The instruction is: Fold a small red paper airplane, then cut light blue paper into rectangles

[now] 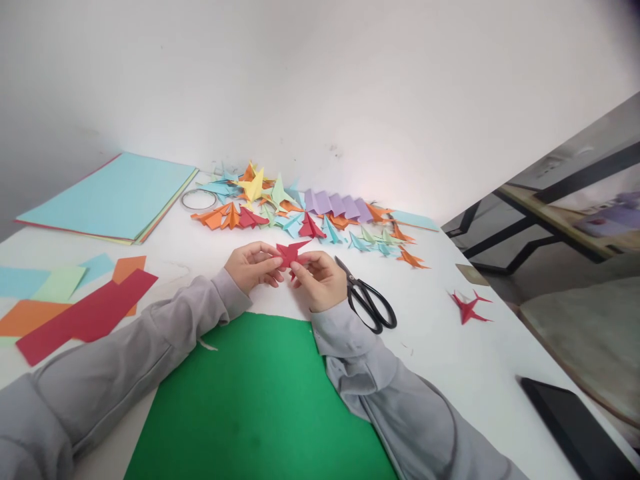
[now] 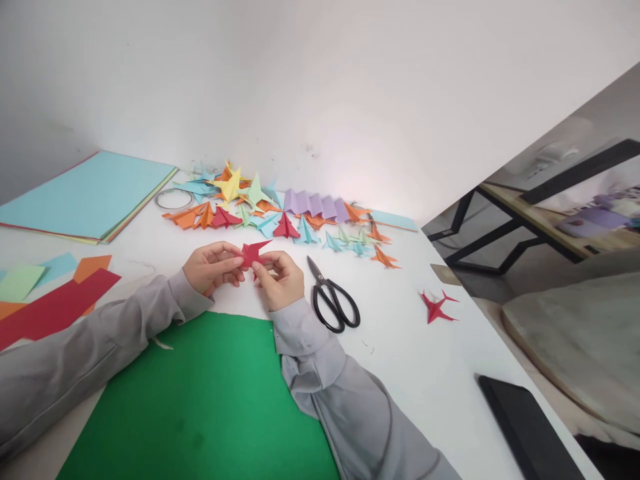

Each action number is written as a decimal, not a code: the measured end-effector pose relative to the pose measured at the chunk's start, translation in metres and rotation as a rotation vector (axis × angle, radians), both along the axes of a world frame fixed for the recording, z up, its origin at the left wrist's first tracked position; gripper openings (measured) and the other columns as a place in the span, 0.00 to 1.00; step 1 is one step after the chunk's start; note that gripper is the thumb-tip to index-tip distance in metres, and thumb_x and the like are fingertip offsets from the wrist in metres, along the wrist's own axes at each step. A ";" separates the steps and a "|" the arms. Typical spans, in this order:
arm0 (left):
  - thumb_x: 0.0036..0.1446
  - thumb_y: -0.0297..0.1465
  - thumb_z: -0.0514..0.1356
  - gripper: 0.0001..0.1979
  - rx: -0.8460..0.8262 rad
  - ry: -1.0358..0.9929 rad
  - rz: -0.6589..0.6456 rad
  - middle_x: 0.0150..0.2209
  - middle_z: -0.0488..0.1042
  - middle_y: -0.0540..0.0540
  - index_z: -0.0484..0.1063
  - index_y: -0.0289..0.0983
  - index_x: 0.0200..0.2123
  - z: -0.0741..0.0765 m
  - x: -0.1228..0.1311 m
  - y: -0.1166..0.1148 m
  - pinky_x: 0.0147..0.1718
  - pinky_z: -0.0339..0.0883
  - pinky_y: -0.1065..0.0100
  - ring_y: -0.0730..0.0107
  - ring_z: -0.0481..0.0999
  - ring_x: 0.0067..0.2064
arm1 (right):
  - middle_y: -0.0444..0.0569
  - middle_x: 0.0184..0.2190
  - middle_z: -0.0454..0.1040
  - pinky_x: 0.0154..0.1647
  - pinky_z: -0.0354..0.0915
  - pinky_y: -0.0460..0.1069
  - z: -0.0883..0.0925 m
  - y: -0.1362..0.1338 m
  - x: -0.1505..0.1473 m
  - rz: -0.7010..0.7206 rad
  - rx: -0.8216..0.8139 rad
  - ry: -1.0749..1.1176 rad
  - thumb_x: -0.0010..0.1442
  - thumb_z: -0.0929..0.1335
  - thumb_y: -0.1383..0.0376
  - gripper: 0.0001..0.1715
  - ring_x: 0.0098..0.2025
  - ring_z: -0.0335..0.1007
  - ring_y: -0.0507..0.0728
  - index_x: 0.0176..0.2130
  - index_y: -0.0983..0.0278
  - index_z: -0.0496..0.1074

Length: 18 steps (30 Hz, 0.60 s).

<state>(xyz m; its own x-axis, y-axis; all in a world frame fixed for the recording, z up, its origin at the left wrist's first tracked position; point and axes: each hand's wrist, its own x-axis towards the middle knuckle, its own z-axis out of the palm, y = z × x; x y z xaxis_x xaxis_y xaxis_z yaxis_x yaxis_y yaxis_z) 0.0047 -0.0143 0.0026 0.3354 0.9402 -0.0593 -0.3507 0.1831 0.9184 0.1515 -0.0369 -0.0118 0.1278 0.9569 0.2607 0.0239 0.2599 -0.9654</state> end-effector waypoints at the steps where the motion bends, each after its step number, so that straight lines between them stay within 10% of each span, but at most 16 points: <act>1: 0.36 0.34 0.70 0.19 -0.010 -0.004 0.004 0.20 0.74 0.49 0.67 0.32 0.29 0.000 0.000 0.000 0.19 0.68 0.70 0.70 0.74 0.21 | 0.42 0.21 0.69 0.19 0.65 0.46 0.000 -0.001 0.000 -0.024 0.018 -0.035 0.48 0.71 0.58 0.14 0.21 0.65 0.50 0.31 0.63 0.67; 18: 0.36 0.24 0.65 0.07 -0.107 -0.037 -0.035 0.18 0.74 0.45 0.71 0.29 0.24 0.006 0.002 0.001 0.17 0.67 0.71 0.70 0.73 0.18 | 0.48 0.27 0.73 0.22 0.65 0.47 -0.008 0.001 0.001 -0.013 0.070 -0.162 0.48 0.71 0.61 0.08 0.29 0.69 0.54 0.30 0.62 0.73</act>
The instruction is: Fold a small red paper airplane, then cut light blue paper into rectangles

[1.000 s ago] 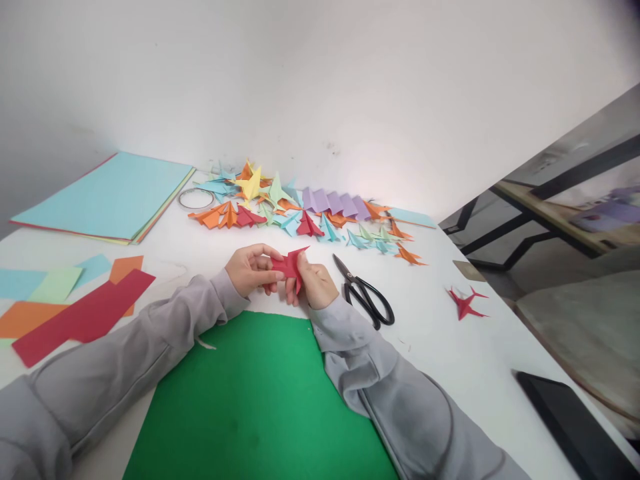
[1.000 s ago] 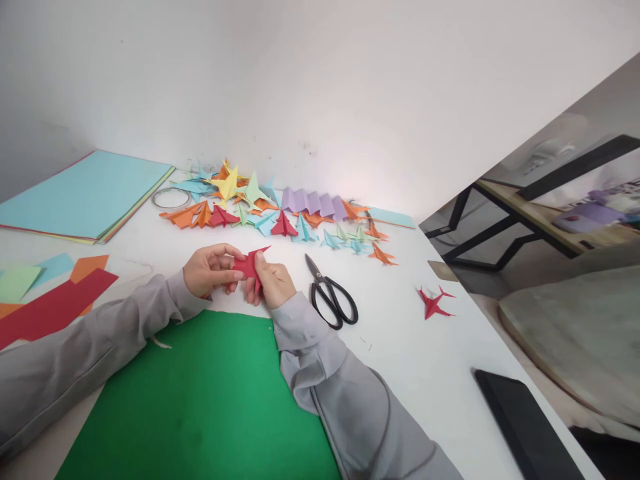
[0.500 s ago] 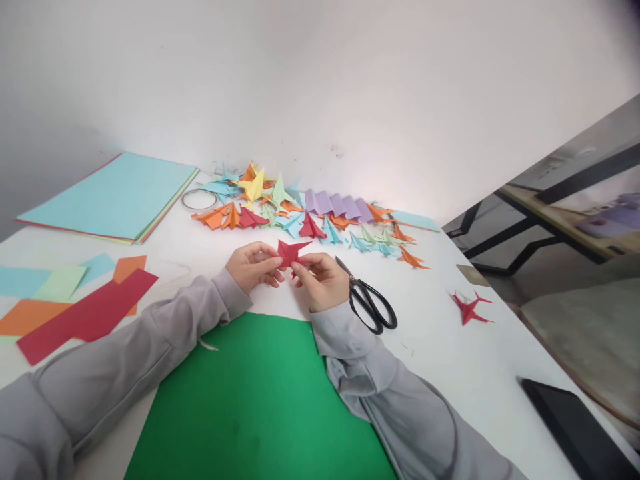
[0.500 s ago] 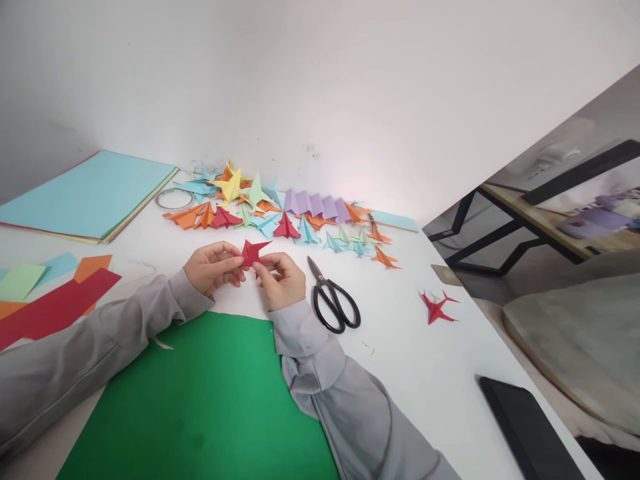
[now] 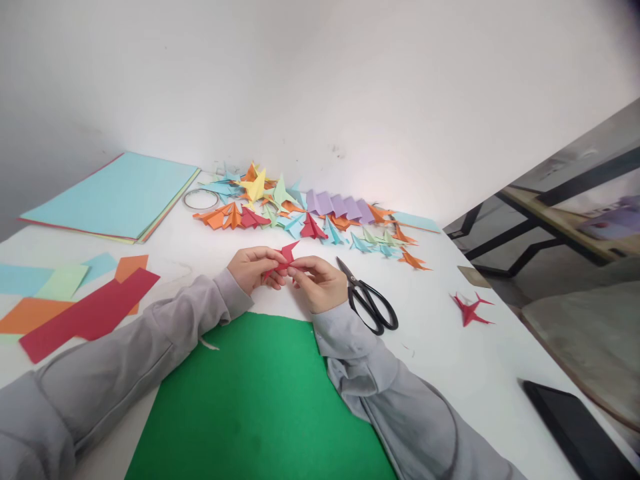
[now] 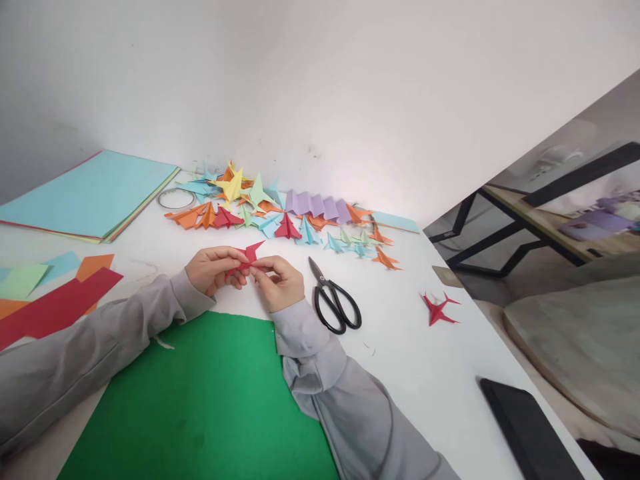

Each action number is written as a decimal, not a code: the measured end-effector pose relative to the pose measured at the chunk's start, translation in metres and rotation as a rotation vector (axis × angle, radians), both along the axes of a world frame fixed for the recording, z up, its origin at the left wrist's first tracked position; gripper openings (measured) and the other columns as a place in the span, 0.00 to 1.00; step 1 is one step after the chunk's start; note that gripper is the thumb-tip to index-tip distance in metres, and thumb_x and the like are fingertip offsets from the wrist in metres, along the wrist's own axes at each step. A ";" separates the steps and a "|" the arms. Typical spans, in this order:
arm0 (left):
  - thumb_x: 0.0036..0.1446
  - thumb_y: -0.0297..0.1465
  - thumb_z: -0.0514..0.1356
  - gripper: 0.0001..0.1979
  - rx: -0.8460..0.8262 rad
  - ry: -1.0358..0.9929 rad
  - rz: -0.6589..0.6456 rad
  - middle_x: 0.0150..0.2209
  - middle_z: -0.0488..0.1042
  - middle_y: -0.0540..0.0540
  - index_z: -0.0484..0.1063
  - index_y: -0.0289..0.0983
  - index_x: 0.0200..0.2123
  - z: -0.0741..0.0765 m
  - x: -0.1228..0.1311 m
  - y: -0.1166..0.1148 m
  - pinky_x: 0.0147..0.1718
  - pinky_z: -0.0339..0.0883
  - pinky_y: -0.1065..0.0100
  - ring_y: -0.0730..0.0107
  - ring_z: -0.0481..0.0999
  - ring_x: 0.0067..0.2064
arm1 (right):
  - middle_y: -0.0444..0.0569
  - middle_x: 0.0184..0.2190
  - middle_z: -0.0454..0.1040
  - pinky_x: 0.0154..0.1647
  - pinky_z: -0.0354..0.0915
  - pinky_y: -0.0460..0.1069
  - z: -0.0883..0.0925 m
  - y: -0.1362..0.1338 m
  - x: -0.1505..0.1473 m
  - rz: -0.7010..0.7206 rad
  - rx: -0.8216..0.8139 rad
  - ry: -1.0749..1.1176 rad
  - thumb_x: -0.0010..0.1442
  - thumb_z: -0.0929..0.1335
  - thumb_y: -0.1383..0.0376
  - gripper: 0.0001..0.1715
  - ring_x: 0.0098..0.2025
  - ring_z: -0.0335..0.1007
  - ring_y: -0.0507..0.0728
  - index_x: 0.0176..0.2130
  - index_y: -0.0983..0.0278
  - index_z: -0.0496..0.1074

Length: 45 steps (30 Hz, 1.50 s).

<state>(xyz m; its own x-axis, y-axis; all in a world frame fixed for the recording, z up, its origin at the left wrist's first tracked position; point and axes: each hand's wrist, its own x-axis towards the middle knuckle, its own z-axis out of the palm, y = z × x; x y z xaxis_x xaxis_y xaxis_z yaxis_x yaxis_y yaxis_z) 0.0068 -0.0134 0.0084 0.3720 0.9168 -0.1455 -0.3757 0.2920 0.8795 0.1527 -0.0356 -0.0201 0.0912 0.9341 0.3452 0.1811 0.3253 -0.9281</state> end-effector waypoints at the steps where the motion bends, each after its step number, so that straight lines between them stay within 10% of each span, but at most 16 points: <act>1: 0.37 0.24 0.65 0.07 -0.007 -0.009 -0.002 0.18 0.74 0.44 0.72 0.29 0.24 -0.001 0.000 0.001 0.18 0.68 0.70 0.69 0.73 0.19 | 0.48 0.27 0.72 0.22 0.65 0.47 0.000 0.000 0.000 0.014 0.003 0.012 0.48 0.71 0.61 0.08 0.29 0.69 0.54 0.30 0.62 0.73; 45: 0.33 0.26 0.70 0.14 0.134 0.106 0.151 0.19 0.76 0.46 0.73 0.29 0.28 -0.014 -0.001 0.003 0.23 0.72 0.71 0.71 0.75 0.23 | 0.46 0.24 0.73 0.20 0.66 0.45 0.003 0.000 -0.003 0.043 -0.122 0.066 0.48 0.71 0.59 0.10 0.27 0.68 0.52 0.29 0.63 0.73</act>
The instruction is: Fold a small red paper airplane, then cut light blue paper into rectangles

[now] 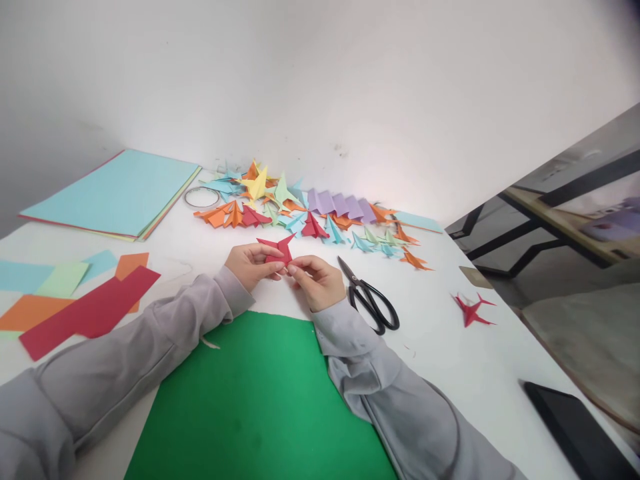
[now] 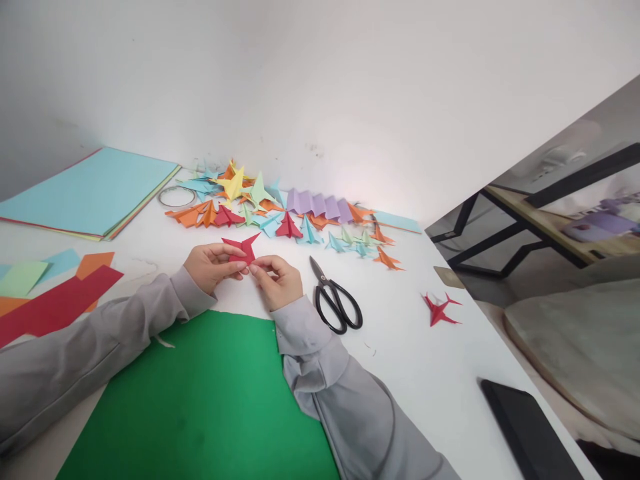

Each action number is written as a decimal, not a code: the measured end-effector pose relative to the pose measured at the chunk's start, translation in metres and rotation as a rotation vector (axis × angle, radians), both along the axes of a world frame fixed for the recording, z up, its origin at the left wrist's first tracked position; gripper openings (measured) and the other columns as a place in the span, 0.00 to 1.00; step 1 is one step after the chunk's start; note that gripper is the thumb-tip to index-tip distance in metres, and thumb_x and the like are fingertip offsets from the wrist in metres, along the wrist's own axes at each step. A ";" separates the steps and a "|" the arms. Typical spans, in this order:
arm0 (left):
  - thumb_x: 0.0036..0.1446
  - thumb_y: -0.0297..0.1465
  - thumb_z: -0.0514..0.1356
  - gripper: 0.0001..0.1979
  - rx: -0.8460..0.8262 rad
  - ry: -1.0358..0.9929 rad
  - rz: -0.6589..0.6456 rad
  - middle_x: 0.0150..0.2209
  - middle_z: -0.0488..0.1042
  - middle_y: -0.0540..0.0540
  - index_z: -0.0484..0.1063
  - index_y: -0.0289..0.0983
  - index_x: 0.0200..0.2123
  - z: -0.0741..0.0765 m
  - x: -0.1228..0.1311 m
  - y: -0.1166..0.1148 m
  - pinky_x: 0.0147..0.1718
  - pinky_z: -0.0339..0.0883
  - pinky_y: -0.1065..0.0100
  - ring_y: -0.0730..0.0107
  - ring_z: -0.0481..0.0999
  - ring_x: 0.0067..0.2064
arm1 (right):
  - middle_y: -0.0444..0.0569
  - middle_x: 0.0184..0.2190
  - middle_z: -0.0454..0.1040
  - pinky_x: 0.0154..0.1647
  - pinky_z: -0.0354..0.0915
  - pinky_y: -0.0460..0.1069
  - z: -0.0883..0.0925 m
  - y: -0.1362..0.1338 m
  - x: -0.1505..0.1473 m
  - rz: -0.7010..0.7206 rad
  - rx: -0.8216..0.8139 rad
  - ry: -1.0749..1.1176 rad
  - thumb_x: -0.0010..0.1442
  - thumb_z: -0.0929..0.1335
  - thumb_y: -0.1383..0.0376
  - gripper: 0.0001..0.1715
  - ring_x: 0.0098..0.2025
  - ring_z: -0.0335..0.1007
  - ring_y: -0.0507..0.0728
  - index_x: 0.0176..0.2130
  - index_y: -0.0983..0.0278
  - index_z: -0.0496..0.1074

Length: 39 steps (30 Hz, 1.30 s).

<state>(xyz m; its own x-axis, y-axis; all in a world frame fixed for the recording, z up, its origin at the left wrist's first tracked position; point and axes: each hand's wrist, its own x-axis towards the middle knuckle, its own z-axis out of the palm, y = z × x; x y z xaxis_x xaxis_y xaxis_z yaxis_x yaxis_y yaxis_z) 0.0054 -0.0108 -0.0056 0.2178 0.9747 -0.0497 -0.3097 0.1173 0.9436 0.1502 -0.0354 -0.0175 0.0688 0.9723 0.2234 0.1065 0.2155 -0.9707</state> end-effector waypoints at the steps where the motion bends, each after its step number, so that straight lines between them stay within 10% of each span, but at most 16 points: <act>1: 0.34 0.26 0.70 0.14 0.018 0.021 0.005 0.19 0.76 0.47 0.73 0.29 0.27 0.001 0.000 -0.001 0.23 0.72 0.71 0.72 0.75 0.23 | 0.45 0.24 0.72 0.19 0.66 0.45 0.000 0.000 0.000 -0.003 -0.005 0.011 0.47 0.71 0.58 0.11 0.26 0.68 0.52 0.28 0.64 0.73; 39: 0.36 0.27 0.68 0.12 0.100 0.090 0.023 0.18 0.75 0.49 0.73 0.31 0.28 0.003 -0.001 -0.001 0.20 0.71 0.71 0.71 0.75 0.21 | 0.46 0.26 0.75 0.22 0.68 0.46 -0.001 0.001 0.001 -0.004 0.000 0.072 0.40 0.75 0.58 0.15 0.27 0.70 0.53 0.29 0.63 0.74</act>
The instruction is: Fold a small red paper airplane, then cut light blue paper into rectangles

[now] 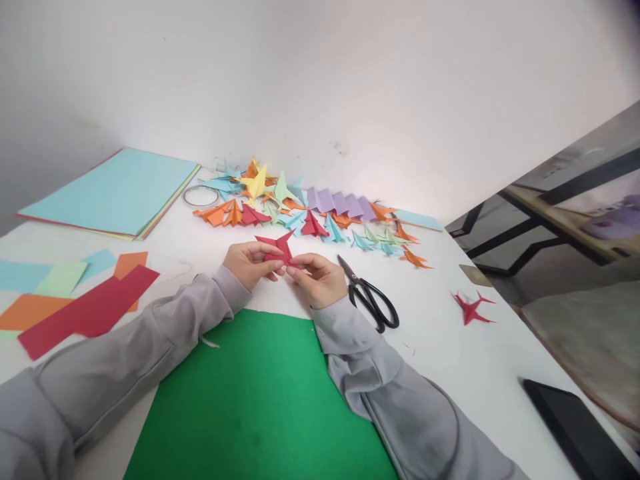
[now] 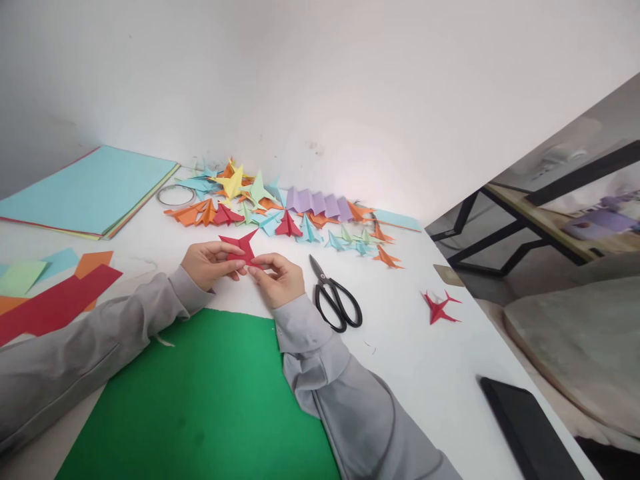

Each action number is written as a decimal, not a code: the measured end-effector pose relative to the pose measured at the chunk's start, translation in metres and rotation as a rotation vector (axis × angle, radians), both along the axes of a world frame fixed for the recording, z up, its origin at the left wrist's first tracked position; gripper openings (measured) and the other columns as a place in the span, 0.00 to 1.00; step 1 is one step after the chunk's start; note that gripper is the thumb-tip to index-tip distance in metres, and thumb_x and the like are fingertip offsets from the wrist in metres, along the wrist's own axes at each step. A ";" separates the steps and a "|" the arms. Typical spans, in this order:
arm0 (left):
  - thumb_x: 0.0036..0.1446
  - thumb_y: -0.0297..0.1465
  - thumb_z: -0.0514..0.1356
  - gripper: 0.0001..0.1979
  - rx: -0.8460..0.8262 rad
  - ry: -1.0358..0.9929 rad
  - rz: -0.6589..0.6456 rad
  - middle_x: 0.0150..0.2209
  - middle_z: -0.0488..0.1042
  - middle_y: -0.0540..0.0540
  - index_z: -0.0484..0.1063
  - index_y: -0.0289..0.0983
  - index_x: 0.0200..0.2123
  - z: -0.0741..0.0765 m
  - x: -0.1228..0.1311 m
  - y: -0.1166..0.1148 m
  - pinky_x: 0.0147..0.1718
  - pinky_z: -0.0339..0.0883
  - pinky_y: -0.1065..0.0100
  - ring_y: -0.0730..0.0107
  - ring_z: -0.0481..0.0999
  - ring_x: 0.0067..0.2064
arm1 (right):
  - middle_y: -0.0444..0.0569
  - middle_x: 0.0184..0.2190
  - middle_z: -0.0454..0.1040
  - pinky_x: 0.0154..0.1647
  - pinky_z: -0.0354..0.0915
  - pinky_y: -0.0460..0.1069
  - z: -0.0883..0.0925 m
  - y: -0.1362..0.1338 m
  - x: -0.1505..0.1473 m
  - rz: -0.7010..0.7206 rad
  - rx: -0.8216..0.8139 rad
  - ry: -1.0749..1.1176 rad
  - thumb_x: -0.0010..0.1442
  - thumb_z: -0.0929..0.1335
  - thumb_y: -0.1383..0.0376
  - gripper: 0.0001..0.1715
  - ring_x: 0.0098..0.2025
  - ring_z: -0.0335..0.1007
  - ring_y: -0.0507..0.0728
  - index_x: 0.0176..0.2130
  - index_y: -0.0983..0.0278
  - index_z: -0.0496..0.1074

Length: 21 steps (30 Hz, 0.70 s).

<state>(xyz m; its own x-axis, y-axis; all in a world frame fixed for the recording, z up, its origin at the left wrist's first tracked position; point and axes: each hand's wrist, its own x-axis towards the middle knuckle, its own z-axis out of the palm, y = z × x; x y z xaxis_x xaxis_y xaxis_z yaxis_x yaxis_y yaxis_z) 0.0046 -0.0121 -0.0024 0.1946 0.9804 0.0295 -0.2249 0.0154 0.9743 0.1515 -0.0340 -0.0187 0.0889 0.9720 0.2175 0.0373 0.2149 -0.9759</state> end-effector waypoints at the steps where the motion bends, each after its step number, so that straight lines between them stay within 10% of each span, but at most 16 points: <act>1: 0.36 0.27 0.68 0.12 -0.003 -0.002 -0.004 0.18 0.75 0.49 0.73 0.31 0.28 0.000 0.000 0.000 0.20 0.71 0.71 0.71 0.75 0.22 | 0.46 0.25 0.75 0.21 0.68 0.46 0.001 0.000 0.000 -0.004 -0.003 0.002 0.41 0.74 0.58 0.15 0.25 0.69 0.52 0.29 0.63 0.74; 21: 0.33 0.25 0.69 0.14 0.037 0.030 0.009 0.18 0.74 0.50 0.75 0.31 0.29 0.001 0.002 -0.002 0.20 0.71 0.71 0.73 0.73 0.21 | 0.43 0.19 0.73 0.17 0.68 0.46 0.008 -0.002 -0.002 -0.062 -0.023 0.070 0.41 0.75 0.59 0.15 0.17 0.67 0.49 0.25 0.65 0.71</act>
